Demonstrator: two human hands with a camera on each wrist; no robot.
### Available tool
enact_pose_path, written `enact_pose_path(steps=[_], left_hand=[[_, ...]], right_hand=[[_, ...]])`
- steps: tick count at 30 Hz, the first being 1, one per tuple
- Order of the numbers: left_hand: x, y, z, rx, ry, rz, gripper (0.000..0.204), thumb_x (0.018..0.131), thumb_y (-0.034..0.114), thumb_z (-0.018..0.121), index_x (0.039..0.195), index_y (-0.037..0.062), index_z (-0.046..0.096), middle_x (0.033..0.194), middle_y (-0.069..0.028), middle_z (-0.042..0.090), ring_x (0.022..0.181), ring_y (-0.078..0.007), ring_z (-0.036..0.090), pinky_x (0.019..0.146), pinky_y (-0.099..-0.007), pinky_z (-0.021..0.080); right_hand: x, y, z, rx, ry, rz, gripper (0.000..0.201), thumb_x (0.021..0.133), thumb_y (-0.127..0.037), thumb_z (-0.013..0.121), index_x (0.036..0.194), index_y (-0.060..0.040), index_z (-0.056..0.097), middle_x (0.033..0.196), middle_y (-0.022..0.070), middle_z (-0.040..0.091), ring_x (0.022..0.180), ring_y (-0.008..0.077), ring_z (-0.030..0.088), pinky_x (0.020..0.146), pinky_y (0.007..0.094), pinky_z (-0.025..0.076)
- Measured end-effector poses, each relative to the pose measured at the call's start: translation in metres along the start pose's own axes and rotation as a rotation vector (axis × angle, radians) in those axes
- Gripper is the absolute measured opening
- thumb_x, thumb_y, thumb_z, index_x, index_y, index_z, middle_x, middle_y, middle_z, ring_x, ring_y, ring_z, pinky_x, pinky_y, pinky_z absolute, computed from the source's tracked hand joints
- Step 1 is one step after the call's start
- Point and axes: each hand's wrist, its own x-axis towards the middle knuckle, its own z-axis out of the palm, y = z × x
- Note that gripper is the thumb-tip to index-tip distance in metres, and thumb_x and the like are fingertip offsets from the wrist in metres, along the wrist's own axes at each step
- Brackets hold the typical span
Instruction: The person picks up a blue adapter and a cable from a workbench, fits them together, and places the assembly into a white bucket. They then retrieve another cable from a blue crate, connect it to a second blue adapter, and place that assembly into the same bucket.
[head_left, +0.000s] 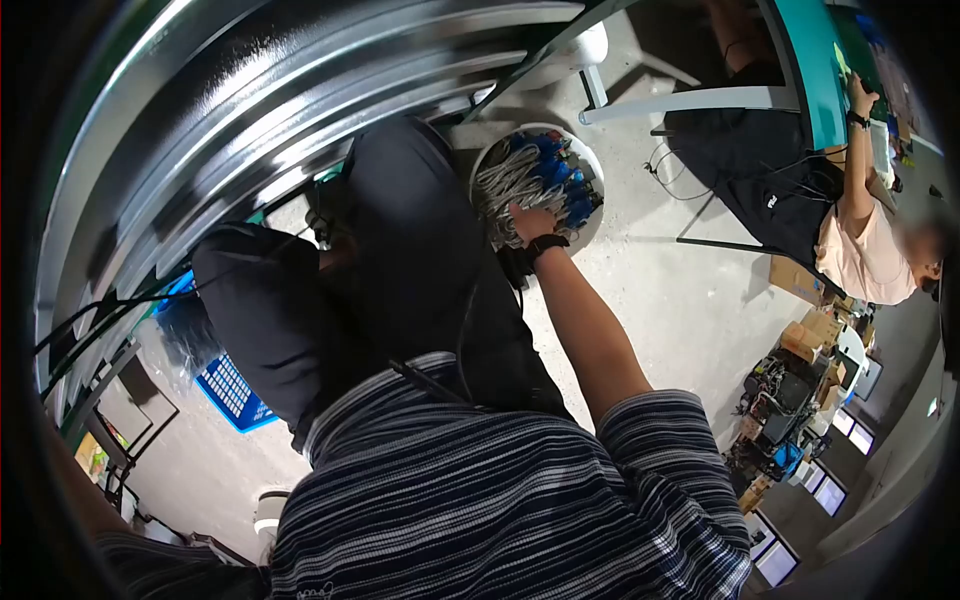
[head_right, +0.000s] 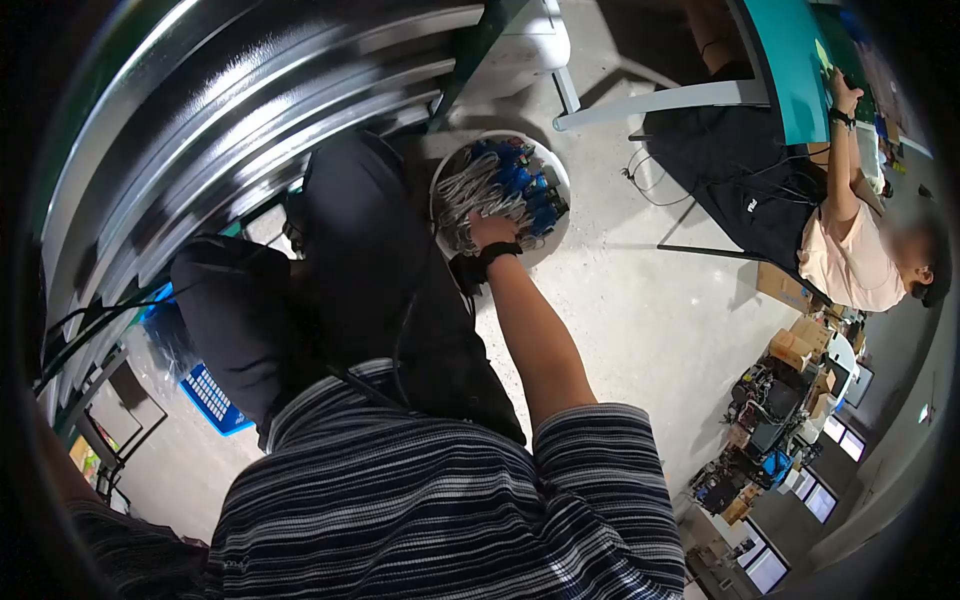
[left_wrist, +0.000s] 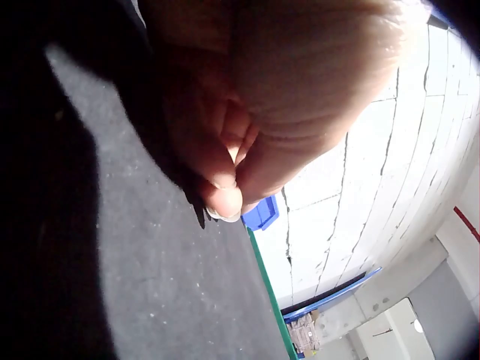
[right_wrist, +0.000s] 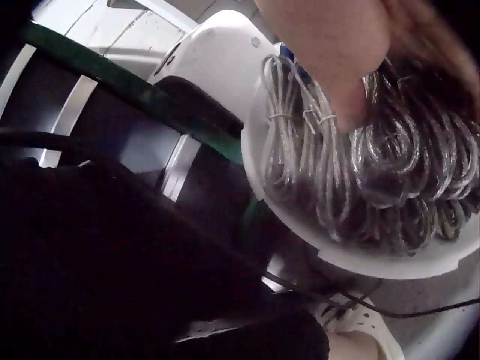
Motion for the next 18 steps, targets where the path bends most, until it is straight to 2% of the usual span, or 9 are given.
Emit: enact_pose_path(steps=[1, 3, 4, 6, 7, 9, 13, 15, 18], left_hand=[[0.001, -0.002, 0.001, -0.005, -0.002, -0.004, 0.018, 0.094, 0.017, 0.059, 0.107, 0.0051, 0.062, 0.097, -0.0041, 0.063, 0.083, -0.0111, 0.057, 0.072, -0.0238, 0.044], [0.002, -0.004, 0.002, -0.008, -0.010, -0.008, 0.018, 0.094, 0.018, 0.059, 0.107, 0.0051, 0.062, 0.097, -0.0040, 0.062, 0.083, -0.0110, 0.057, 0.072, -0.0238, 0.044], [0.003, -0.003, 0.003, -0.009, -0.014, -0.006, 0.018, 0.094, 0.018, 0.059, 0.107, 0.0051, 0.062, 0.096, -0.0040, 0.062, 0.083, -0.0110, 0.056, 0.072, -0.0238, 0.044], [0.003, -0.002, 0.002, -0.002, -0.010, 0.004, 0.018, 0.094, 0.018, 0.058, 0.107, 0.0052, 0.062, 0.096, -0.0039, 0.062, 0.083, -0.0110, 0.056, 0.072, -0.0239, 0.044], [0.002, -0.002, 0.002, 0.001, -0.011, 0.005, 0.019, 0.094, 0.018, 0.058, 0.107, 0.0052, 0.062, 0.096, -0.0038, 0.062, 0.083, -0.0109, 0.056, 0.072, -0.0239, 0.043], [0.000, -0.003, 0.002, -0.001, -0.009, 0.004, 0.019, 0.094, 0.019, 0.058, 0.106, 0.0052, 0.062, 0.096, -0.0038, 0.062, 0.083, -0.0109, 0.056, 0.072, -0.0239, 0.043], [0.002, -0.008, 0.004, -0.007, -0.016, 0.008, 0.019, 0.094, 0.020, 0.058, 0.106, 0.0053, 0.062, 0.096, -0.0036, 0.061, 0.082, -0.0108, 0.056, 0.072, -0.0240, 0.043], [0.000, -0.008, 0.003, -0.002, -0.010, 0.012, 0.019, 0.094, 0.020, 0.058, 0.106, 0.0053, 0.061, 0.096, -0.0035, 0.061, 0.082, -0.0107, 0.056, 0.072, -0.0240, 0.043], [-0.001, -0.008, 0.003, 0.004, -0.009, 0.013, 0.019, 0.095, 0.020, 0.058, 0.106, 0.0053, 0.061, 0.096, -0.0034, 0.061, 0.082, -0.0107, 0.055, 0.072, -0.0241, 0.043]], right_hand=[[0.000, 0.002, 0.000, 0.075, -0.131, 0.093, 0.092, 0.089, -0.065, 0.044, 0.122, 0.0212, 0.047, 0.129, 0.0379, 0.047, 0.118, 0.0430, 0.053, 0.106, 0.0434, 0.035], [-0.010, 0.017, 0.009, 0.058, -0.119, 0.086, 0.104, 0.084, -0.072, 0.047, 0.119, 0.0250, 0.045, 0.126, 0.0420, 0.047, 0.120, 0.0454, 0.051, 0.104, 0.0431, 0.037], [-0.023, 0.024, 0.019, 0.210, 0.209, 0.015, 0.091, 0.080, -0.068, 0.057, 0.116, 0.0164, 0.054, 0.118, 0.0332, 0.056, 0.115, 0.0409, 0.055, 0.103, 0.0419, 0.038], [-0.045, 0.041, 0.011, 0.726, 0.411, -0.153, 0.092, 0.069, -0.059, 0.078, 0.124, 0.0101, 0.052, 0.123, 0.0267, 0.059, 0.118, 0.0357, 0.056, 0.103, 0.0385, 0.038], [-0.062, 0.040, -0.014, 0.701, 0.243, -0.129, 0.098, 0.070, -0.057, 0.077, 0.133, 0.0102, 0.042, 0.133, 0.0284, 0.050, 0.124, 0.0372, 0.050, 0.102, 0.0381, 0.039], [-0.104, 0.021, -0.042, 0.849, 0.267, -0.091, 0.099, 0.072, -0.054, 0.078, 0.137, 0.0092, 0.036, 0.135, 0.0274, 0.048, 0.123, 0.0405, 0.049, 0.101, 0.0399, 0.040], [-0.113, 0.019, -0.040, 0.673, 0.506, -0.026, 0.085, 0.073, -0.036, 0.080, 0.133, 0.0084, 0.040, 0.138, 0.0270, 0.043, 0.128, 0.0406, 0.042, 0.106, 0.0434, 0.035], [-0.133, -0.013, -0.065, 0.159, 0.913, -0.477, 0.079, 0.074, -0.033, 0.075, 0.135, 0.0034, 0.040, 0.134, 0.0240, 0.046, 0.126, 0.0415, 0.042, 0.104, 0.0443, 0.035], [-0.116, -0.061, -0.077, 0.071, 0.599, -0.675, 0.075, 0.073, -0.026, 0.074, 0.135, 0.0007, 0.041, 0.139, 0.0224, 0.041, 0.130, 0.0393, 0.037, 0.104, 0.0465, 0.034]])
